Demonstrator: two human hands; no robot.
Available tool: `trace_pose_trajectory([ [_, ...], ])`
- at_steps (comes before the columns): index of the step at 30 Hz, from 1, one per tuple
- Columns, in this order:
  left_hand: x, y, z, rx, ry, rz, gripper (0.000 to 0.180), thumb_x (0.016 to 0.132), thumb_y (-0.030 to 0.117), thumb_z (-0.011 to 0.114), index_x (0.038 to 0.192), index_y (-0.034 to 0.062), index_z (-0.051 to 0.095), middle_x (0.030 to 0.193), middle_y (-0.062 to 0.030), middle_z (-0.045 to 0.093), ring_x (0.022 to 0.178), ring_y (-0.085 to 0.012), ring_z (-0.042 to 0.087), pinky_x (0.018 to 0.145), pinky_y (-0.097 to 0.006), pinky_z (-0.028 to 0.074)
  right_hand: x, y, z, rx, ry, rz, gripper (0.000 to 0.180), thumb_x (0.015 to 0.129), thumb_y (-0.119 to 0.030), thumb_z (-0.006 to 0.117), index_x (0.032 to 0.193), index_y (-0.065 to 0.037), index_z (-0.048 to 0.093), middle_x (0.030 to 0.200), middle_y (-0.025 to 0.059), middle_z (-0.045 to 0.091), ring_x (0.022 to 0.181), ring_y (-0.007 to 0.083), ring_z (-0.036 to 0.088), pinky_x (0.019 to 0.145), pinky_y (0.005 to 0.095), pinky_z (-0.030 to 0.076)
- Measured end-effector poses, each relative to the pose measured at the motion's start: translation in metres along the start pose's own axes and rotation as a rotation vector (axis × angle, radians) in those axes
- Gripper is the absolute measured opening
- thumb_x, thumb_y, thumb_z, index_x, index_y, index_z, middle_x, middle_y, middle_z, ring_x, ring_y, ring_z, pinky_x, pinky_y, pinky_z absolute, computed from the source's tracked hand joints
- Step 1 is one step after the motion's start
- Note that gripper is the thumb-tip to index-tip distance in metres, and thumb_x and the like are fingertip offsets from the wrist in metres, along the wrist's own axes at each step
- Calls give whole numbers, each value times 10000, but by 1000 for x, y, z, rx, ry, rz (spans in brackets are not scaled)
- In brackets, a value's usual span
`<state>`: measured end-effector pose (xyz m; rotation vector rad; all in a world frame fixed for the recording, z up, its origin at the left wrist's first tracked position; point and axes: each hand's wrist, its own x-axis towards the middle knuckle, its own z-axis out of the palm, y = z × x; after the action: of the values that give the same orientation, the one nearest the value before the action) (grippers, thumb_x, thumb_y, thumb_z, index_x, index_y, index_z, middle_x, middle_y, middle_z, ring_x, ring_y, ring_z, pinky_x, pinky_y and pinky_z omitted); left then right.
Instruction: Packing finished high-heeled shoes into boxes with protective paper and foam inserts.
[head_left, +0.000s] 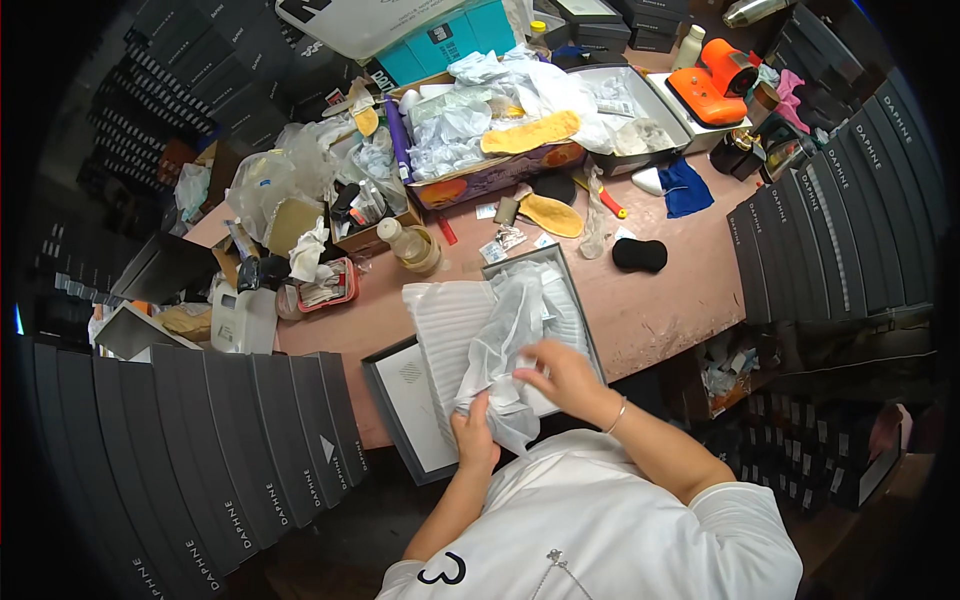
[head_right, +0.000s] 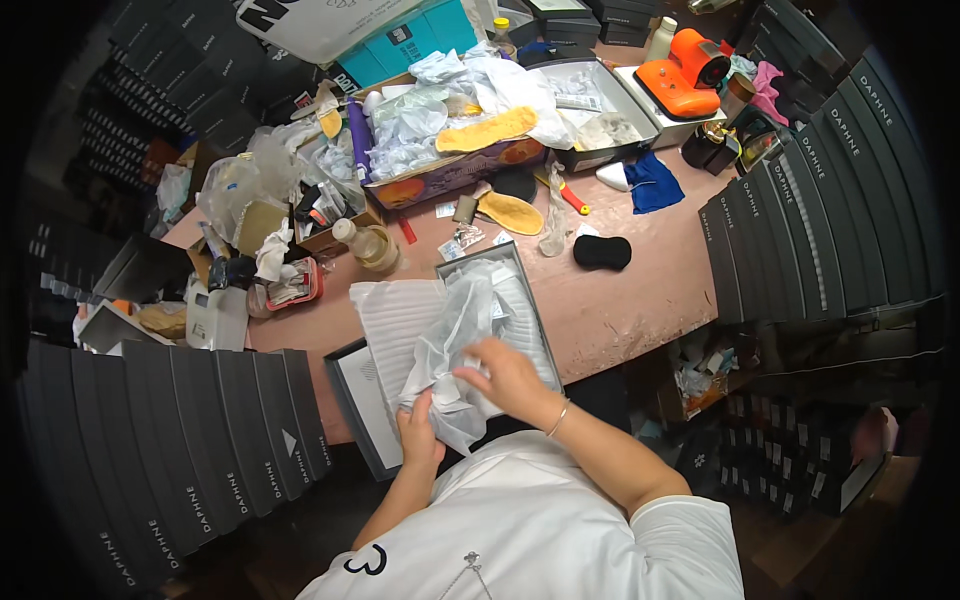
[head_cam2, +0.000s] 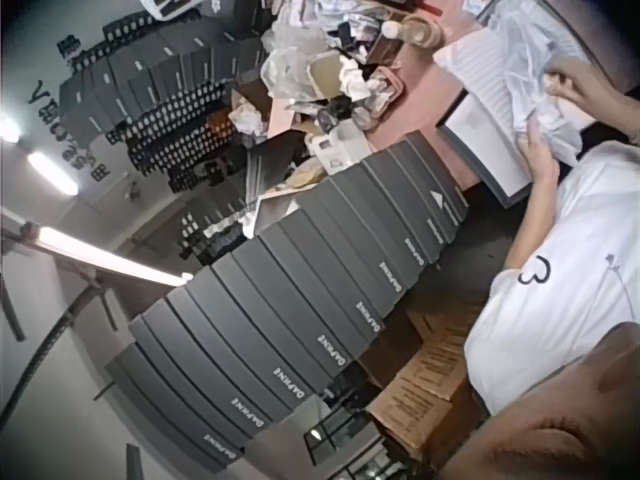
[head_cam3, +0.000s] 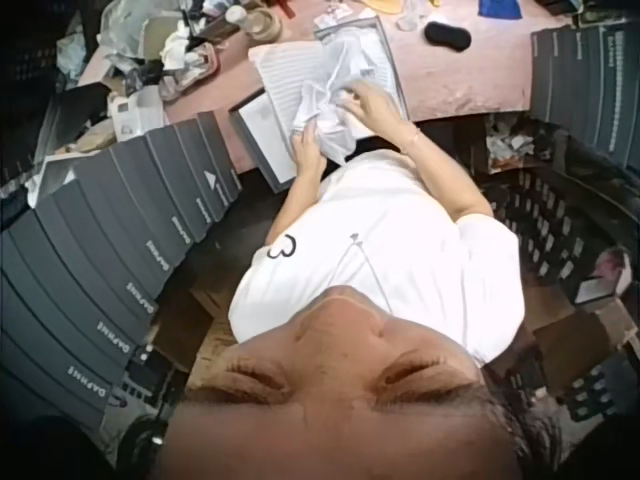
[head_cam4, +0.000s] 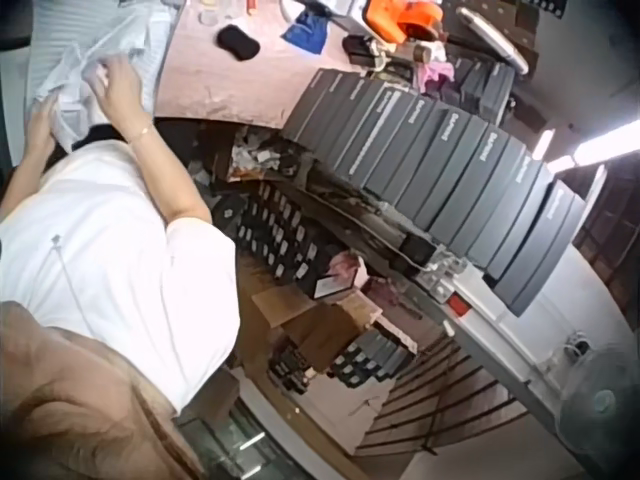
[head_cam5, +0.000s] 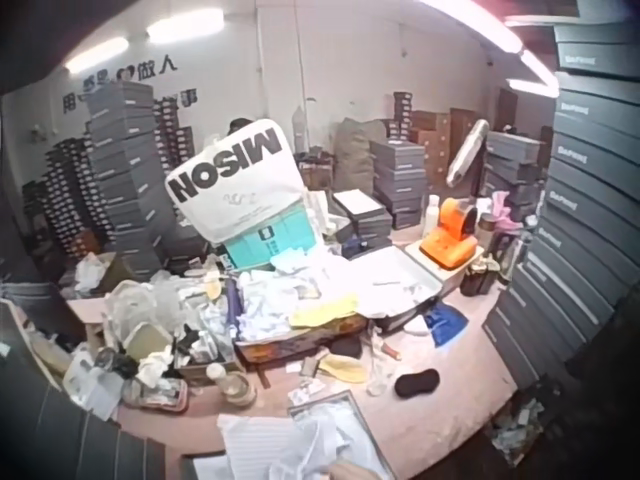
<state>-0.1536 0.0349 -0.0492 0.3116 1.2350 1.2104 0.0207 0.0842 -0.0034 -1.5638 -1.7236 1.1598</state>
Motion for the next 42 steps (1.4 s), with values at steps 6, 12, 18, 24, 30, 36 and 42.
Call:
trace_pose_trajectory([
  [6, 1, 5, -5, -66, -71, 2, 355, 954, 243, 557, 1184, -28, 557, 1151, -124, 604, 999, -200, 607, 852, -339, 500, 33, 11, 28, -436, 149, -555, 251, 794, -243, 688, 982, -81, 645, 1020, 51, 633, 1222, 303, 444, 1067, 603, 186],
  [12, 69, -6, -70, -86, -376, -72, 440, 957, 256, 462, 1309, -7, 464, 1235, -120, 568, 1072, -220, 587, 913, -318, 490, -30, -43, 37, 9, -205, -406, 303, 847, -182, 641, 1125, -76, 584, 1081, 145, 625, 1166, 293, 526, 1008, 552, 332],
  [18, 102, 30, -103, 147, -628, -381, 445, 953, 309, 496, 1271, -4, 494, 1146, -115, 620, 1020, -196, 616, 889, -302, 497, 21, -51, -57, -608, -400, -411, 471, 780, -308, 709, 1141, -76, 516, 918, 125, 653, 781, 328, 657, 642, 433, 503],
  [24, 101, 43, -133, -356, 11, 94, 451, 941, 404, 497, 1214, 45, 512, 1179, -130, 578, 1065, -297, 584, 892, -417, 502, 11, 12, -62, -363, 85, -168, 439, 824, -332, 678, 1102, -26, 534, 845, 200, 650, 790, 388, 630, 650, 442, 496],
  [30, 44, 112, -40, 1005, 84, 1046, 327, 949, 293, 510, 897, -15, 608, 847, -142, 620, 777, -299, 602, 714, -393, 477, 4, 59, -95, 371, 231, 286, 375, 927, -277, 596, 1140, 28, 557, 681, 39, 600, 498, 90, 567, 460, 232, 453],
  [36, 79, 113, -42, 1286, -136, 919, 421, 945, 365, 484, 1068, -10, 630, 950, -158, 636, 891, -320, 597, 849, -381, 453, 4, 29, -131, 255, -145, 177, 413, 878, -299, 658, 1135, 18, 600, 753, 8, 595, 554, 79, 539, 515, 228, 460],
  [42, 56, 54, 30, 184, -1016, -918, 749, 925, 665, 288, 1341, 56, 419, 1223, -201, 543, 991, -265, 601, 752, -406, 541, 51, 13, -101, 57, -534, -147, 428, 807, -274, 734, 1106, 9, 618, 875, 108, 664, 737, 160, 615, 661, 295, 492],
])
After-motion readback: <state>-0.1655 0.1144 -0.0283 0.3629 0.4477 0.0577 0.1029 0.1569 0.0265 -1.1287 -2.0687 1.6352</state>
